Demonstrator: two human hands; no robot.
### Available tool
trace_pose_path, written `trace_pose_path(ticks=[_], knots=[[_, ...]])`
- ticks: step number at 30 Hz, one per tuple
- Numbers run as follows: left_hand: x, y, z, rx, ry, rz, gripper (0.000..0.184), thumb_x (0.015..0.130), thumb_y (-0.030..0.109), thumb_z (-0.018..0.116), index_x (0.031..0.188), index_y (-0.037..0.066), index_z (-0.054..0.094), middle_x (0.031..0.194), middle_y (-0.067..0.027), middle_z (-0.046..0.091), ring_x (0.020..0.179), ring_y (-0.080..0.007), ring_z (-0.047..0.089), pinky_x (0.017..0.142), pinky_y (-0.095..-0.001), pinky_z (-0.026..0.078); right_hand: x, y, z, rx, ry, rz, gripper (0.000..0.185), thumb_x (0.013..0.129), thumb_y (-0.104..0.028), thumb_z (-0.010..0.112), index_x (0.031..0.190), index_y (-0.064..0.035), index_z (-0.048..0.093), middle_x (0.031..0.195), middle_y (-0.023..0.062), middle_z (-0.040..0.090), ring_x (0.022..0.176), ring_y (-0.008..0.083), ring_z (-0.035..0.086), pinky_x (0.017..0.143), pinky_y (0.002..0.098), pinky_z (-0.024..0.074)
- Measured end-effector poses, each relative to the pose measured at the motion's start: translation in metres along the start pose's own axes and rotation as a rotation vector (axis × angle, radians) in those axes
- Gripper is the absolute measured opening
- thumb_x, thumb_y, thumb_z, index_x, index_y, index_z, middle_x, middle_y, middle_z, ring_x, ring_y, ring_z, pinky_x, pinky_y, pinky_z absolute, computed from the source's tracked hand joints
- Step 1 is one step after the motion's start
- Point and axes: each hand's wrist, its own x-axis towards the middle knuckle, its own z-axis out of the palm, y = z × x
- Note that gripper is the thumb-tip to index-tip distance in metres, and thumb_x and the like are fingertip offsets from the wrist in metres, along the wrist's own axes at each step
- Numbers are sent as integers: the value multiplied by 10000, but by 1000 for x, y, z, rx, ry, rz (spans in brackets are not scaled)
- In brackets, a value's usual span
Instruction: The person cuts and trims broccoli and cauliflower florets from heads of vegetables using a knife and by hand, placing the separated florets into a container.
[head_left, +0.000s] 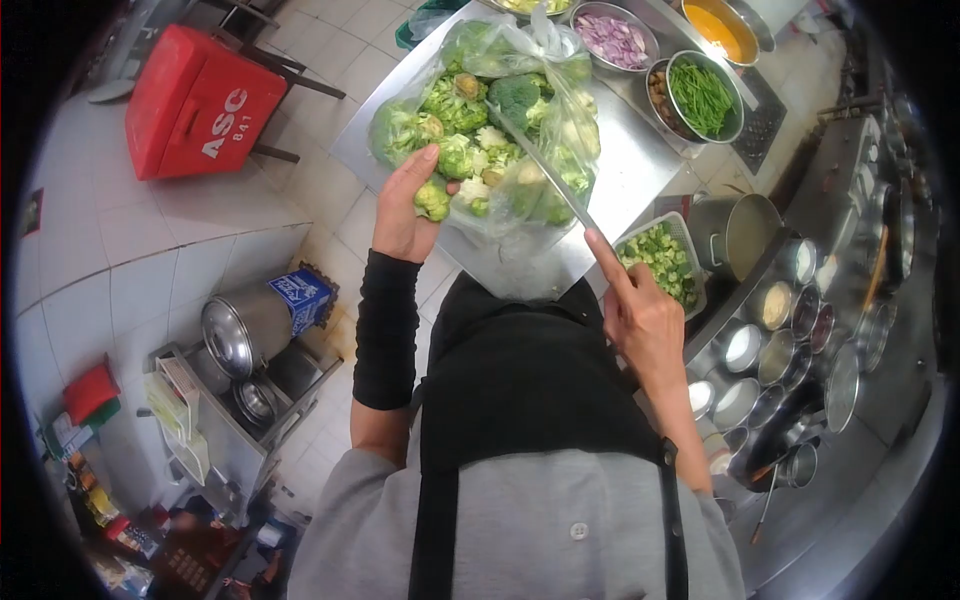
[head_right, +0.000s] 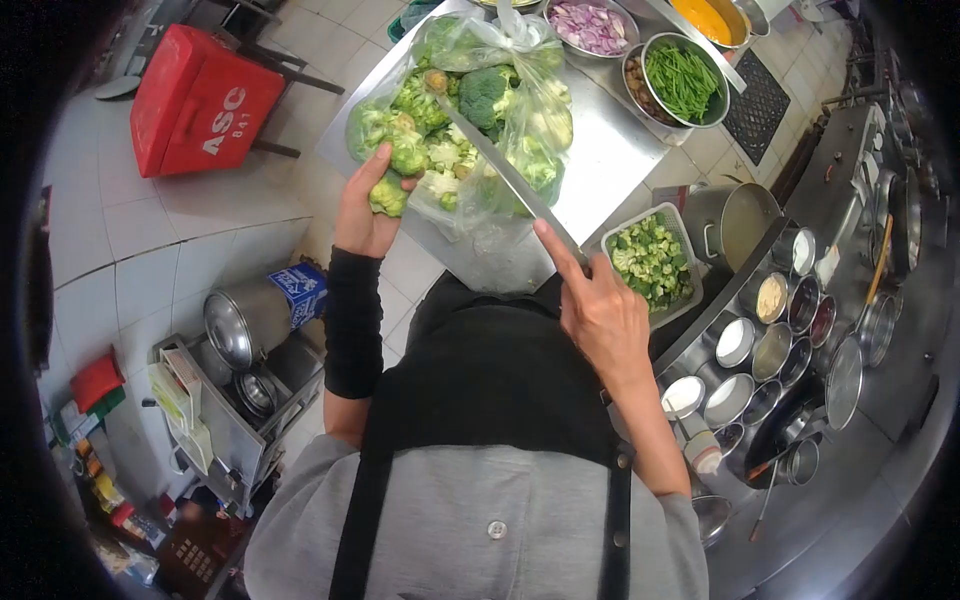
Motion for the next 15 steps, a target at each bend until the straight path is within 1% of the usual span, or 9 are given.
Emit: trace_pose_path(ticks=[2, 5, 8, 10, 15], knots=[[-1, 1, 6, -124, -39, -70, 399, 1143, 222, 592, 1457, -15, 526, 1317, -159, 585, 1043, -260, 589, 788, -301, 555, -8, 3, 1, -13, 30, -37, 895, 902, -5, 713, 1656, -430, 485, 807, 66, 522, 638, 258, 642, 556, 453, 568], [0, 1, 11, -408, -52, -161, 417, 1125, 201, 627, 1446, -35, 499, 1295, -184, 596, 1050, -280, 601, 733, -266, 540, -15, 3, -2, -76, 57, -86, 892, 886, 5, 698, 1637, -443, 516, 823, 49, 497, 667, 223, 631, 555, 426, 577], [1, 0, 13, -532, -71, -193, 405, 1129, 190, 613, 1447, -33, 499, 1310, -184, 578, 1025, -277, 564, 733, -263, 540, -19, 2, -7, -143, 47, -111, 912, 858, 4, 688, 1632, -450, 522, 832, 46, 486, 683, 210, 624, 559, 406, 588], [2, 0, 11, -563, -72, -214, 411, 1130, 192, 609, 1459, -26, 490, 1319, -191, 564, 1019, -273, 550, 733, -258, 540, -19, 1, -11, -170, 33, -117, 923, 841, -3, 687, 1629, -454, 524, 835, 46, 483, 685, 209, 619, 562, 398, 594], [1, 4, 10, -630, -71, -266, 435, 1133, 192, 600, 1488, -19, 464, 1330, -211, 546, 1011, -266, 539, 729, -252, 538, -19, 6, -14, -208, 56, -158, 916, 838, -2, 681, 1622, -454, 537, 842, 44, 480, 679, 205, 605, 577, 386, 602]])
